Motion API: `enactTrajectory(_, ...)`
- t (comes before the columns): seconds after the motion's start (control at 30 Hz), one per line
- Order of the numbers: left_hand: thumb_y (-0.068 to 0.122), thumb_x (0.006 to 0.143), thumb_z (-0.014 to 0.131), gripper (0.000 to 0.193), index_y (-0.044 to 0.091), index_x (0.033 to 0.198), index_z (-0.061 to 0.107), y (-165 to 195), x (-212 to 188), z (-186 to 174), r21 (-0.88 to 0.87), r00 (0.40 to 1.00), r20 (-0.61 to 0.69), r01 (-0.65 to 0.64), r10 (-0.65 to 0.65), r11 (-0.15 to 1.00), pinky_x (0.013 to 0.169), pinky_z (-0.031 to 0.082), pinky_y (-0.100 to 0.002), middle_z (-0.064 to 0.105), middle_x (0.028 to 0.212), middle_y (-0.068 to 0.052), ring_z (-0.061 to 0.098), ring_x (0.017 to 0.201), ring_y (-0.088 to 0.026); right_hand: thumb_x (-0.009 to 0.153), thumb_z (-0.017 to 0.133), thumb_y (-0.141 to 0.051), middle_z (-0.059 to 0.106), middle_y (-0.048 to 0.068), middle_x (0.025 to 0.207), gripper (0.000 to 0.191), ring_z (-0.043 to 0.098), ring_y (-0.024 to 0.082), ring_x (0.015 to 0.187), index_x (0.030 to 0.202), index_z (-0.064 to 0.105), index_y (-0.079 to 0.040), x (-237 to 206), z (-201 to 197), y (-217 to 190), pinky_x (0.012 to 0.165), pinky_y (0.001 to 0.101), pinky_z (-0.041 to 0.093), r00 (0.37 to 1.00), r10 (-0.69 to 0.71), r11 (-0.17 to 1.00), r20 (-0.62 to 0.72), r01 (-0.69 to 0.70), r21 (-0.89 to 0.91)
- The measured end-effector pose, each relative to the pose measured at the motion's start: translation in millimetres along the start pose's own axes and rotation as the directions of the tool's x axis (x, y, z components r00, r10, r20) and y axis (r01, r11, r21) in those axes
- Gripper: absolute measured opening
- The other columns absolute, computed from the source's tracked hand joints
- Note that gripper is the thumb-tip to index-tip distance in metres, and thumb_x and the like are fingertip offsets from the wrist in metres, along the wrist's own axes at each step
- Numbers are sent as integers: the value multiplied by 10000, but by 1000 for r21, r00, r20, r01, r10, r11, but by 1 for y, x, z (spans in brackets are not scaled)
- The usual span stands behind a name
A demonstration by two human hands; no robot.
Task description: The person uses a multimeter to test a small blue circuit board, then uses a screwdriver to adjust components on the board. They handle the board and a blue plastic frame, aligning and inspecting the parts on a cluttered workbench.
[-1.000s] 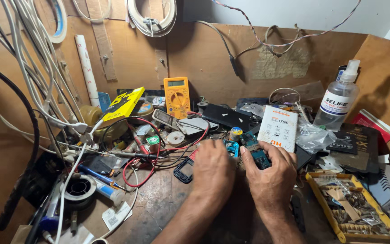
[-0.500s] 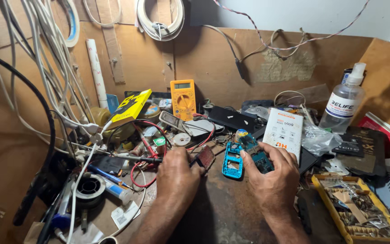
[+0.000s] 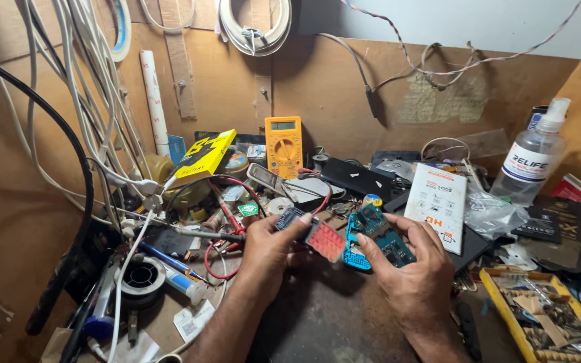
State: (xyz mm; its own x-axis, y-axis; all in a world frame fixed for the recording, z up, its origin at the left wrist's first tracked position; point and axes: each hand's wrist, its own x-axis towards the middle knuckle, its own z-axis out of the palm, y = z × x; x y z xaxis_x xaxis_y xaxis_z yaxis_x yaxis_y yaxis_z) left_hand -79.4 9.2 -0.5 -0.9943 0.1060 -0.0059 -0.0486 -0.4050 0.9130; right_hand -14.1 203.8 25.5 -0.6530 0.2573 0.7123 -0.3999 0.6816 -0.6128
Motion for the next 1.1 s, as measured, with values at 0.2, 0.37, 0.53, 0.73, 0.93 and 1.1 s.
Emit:
enactTrajectory(0.2, 176, 883, 728, 322, -20, 1126, 649, -11, 0, -3, -26, 999, 9, -45, 45, 999, 542, 637, -336, 729, 886, -85, 730, 695, -163, 738, 886, -211, 723, 117, 980, 433, 713, 211, 850, 1093, 733, -15, -3, -1, -8, 758, 344, 555, 998, -49, 992, 26, 52, -115)
enactTrajectory(0.37, 201, 880, 692, 322, 20, 1142, 650, -6, -1, -2, -48, 999, 20, 27, -26, 999, 502, 619, -327, 720, 871, -72, 720, 663, -164, 727, 887, -231, 738, 102, 964, 435, 727, 189, 815, 1086, 738, -34, -4, 3, -12, 720, 335, 562, 996, 59, 993, 73, -52, -103)
enactTrajectory(0.53, 159, 823, 784, 365, -2, 1124, 654, 5, -7, 1, -60, 997, 24, 75, -73, 995, 548, 638, -324, 728, 873, -85, 736, 704, -165, 725, 882, -232, 746, 88, 980, 444, 730, 173, 813, 1106, 742, -52, -5, 7, -11, 699, 326, 575, 987, 122, 991, 102, -117, -59)
enactTrajectory(0.73, 18, 694, 852, 429, -1, 1076, 658, 7, -13, 5, 11, 998, 41, 52, -52, 999, 599, 642, -313, 749, 901, -92, 757, 729, -178, 744, 882, -226, 745, 94, 1024, 447, 727, 164, 859, 1121, 741, -33, -5, 5, -12, 743, 320, 578, 992, 103, 992, 71, -97, -81)
enactTrajectory(0.93, -14, 672, 846, 464, 1, 1096, 657, 6, -10, 9, -10, 998, 32, 58, -57, 998, 569, 600, -302, 782, 914, -105, 743, 726, -179, 765, 850, -239, 787, 76, 1012, 474, 739, 120, 846, 1171, 712, -35, 0, 5, -9, 723, 305, 610, 946, 285, 941, 156, -306, 142)
enactTrajectory(1.1, -3, 656, 831, 716, 197, 1280, 544, 6, -10, 14, 9, 997, -38, 68, -68, 998, 536, 608, -322, 759, 883, -65, 731, 703, -164, 714, 894, -211, 753, 85, 1028, 479, 686, 125, 853, 1122, 737, -15, 12, 12, -5, 742, 295, 558, 962, 179, 978, 205, -197, 69)
